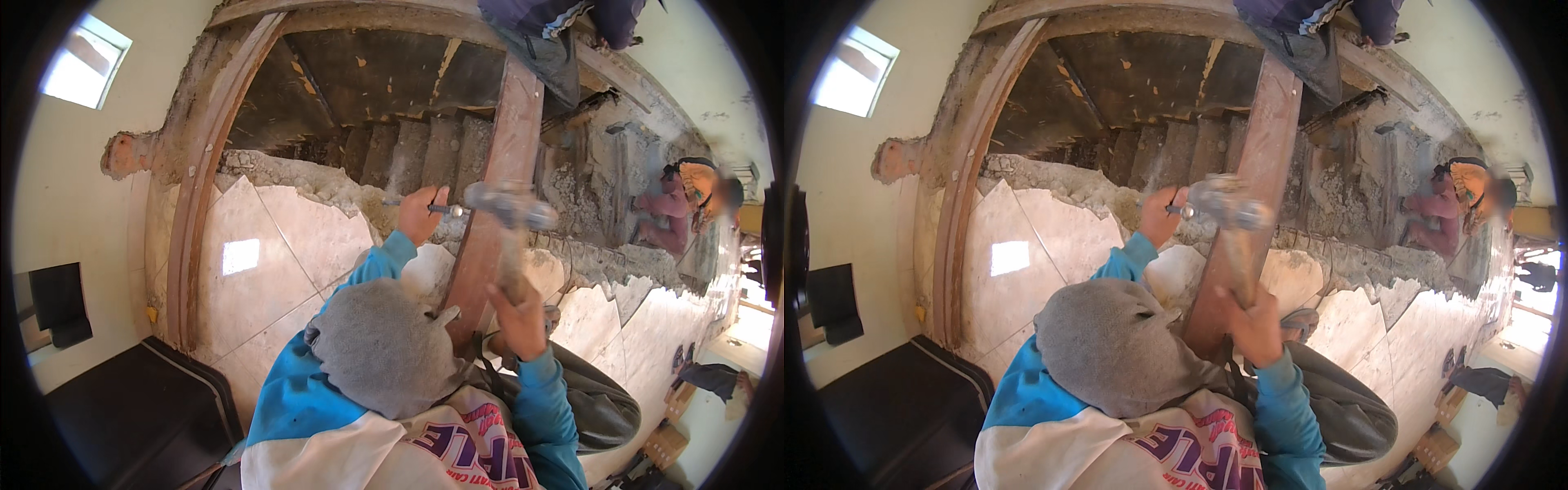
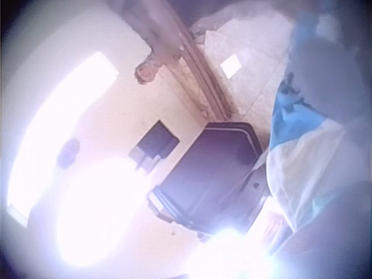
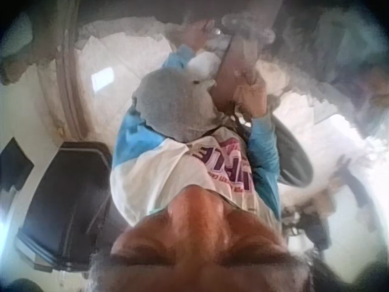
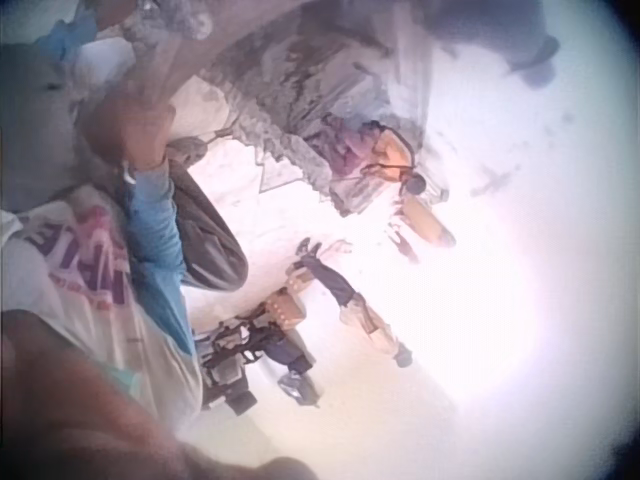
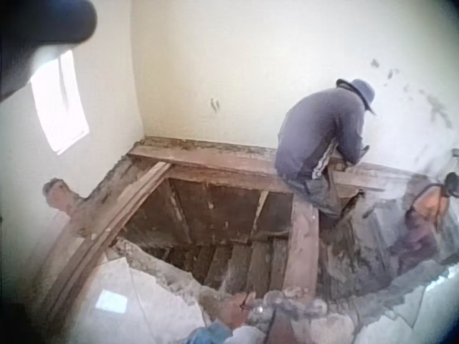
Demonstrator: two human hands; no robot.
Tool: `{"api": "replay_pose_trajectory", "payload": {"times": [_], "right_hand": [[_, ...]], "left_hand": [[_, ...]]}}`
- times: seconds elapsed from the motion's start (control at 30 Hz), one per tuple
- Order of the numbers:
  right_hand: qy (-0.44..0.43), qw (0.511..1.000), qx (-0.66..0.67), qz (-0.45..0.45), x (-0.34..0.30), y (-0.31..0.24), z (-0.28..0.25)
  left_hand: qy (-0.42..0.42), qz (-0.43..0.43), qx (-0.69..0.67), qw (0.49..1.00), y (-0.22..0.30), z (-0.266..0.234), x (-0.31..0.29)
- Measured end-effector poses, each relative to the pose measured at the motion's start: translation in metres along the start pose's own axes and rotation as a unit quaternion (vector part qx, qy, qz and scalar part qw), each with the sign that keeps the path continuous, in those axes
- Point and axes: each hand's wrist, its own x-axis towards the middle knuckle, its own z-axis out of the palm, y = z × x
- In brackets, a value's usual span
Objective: The person uses a hammer and a chisel to chip away concrete from around a metal beam on a floor. They hit the chisel repeatedly with the hammer while holding the chisel in position by hand.
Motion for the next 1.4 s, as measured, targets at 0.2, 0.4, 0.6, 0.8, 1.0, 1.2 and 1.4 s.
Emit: {"api": "replay_pose_trajectory", "payload": {"times": [0.2, 0.4, 0.6, 0.8, 1.0, 1.2, 1.4], "right_hand": [[0.027, 0.841, 0.374, -0.390, -0.011, -0.049, -0.059], [0.091, 0.956, -0.077, -0.267, 0.001, 0.087, 0.015], [-0.003, 0.997, 0.051, 0.049, -0.015, 0.038, 0.008], [0.129, 0.930, 0.318, -0.130, -0.027, -0.013, -0.035], [0.112, 0.956, 0.134, -0.235, -0.010, 0.046, 0.011], [-0.045, 0.998, -0.025, 0.035, -0.007, 0.038, 0.008], [0.057, 0.997, 0.036, 0.049, 0.007, 0.101, -0.006]], "left_hand": [[-0.017, -0.017, 0.023, 0.999, 0.015, -0.006, 0.000], [-0.005, -0.013, -0.030, 0.999, 0.009, 0.003, 0.010], [-0.022, -0.012, 0.006, 1.000, 0.011, -0.006, 0.001], [-0.014, -0.013, 0.021, 1.000, 0.008, -0.007, -0.003], [-0.012, -0.017, -0.003, 1.000, 0.011, 0.002, -0.001], [-0.052, 0.013, 0.014, 0.998, -0.004, -0.014, -0.030], [0.060, 0.067, -0.081, 0.993, -0.017, -0.050, -0.081]]}}
